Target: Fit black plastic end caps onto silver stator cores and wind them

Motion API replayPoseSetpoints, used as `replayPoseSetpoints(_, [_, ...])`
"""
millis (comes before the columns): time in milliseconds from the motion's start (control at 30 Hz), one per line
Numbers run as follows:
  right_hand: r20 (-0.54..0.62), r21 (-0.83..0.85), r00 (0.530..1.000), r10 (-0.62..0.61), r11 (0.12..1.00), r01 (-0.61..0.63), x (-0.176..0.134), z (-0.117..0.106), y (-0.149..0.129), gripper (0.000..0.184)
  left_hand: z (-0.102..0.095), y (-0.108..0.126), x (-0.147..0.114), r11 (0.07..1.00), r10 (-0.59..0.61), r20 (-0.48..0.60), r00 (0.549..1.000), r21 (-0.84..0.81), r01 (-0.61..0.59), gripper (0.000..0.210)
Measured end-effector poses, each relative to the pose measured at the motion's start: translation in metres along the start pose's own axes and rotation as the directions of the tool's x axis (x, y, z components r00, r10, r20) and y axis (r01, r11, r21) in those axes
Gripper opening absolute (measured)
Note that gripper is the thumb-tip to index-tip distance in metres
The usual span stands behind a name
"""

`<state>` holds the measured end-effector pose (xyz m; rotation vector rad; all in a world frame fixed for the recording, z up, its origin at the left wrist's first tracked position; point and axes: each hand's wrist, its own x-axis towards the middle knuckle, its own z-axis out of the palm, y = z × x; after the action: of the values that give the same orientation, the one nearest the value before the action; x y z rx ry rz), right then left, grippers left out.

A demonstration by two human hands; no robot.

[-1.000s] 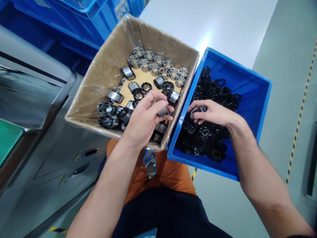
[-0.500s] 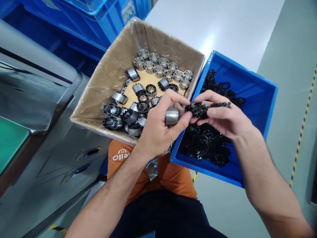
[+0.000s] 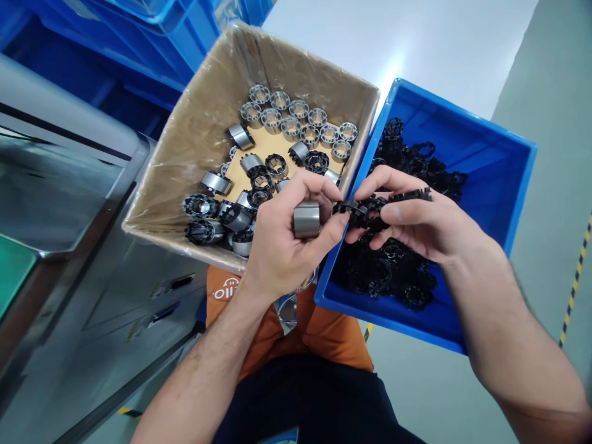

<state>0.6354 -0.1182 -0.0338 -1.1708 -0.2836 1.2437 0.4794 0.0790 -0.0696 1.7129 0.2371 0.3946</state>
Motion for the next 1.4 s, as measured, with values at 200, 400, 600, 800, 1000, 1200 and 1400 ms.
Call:
replayPoseSetpoints(200, [-0.101,0.07,0.995,0.016,0.998,-0.009,0.007,0.011,0.009,0.039,0.0,0.0,-0.001,1.0,-0.014,-0.021,1.0,-0.015,0.014,0.017])
replayPoseSetpoints(400, [-0.09,-0.269,0.973,-0.212,0.946,0.181,0.005,0.01,0.013,0.043,-0.002,-0.002,-0.002,0.987,-0.1,0.04,0.994,-0.123,0.104,0.031])
replayPoseSetpoints(600, [0.081,0.196,0.996,-0.038,0.98,0.021,0.013,0.015,0.026,0.041,-0.003,0.0,-0.001,0.922,-0.149,0.145,0.978,-0.337,0.19,0.037])
replayPoseSetpoints(800, [0.023,0.22,0.999,-0.041,0.975,0.035,0.008,0.03,0.024,0.046,-0.002,0.002,0.002,0.885,-0.153,0.16,0.975,-0.417,0.207,0.04])
replayPoseSetpoints(1000, [-0.196,-0.369,0.893,-0.405,0.874,0.316,0.0,0.031,0.021,0.05,-0.004,-0.001,0.005,0.875,-0.231,0.088,0.969,-0.417,0.246,0.052])
replayPoseSetpoints(1200, [-0.062,-0.745,0.73,-0.681,0.518,0.42,-0.004,0.03,0.022,0.017,-0.004,-0.003,0.001,0.971,-0.065,0.082,0.994,-0.227,0.082,0.039])
replayPoseSetpoints(1400, [-0.087,-0.735,0.666,-0.741,0.499,0.459,-0.001,0.039,0.031,0.01,-0.002,0.004,-0.001,0.896,-0.18,0.11,0.977,-0.392,0.209,0.046])
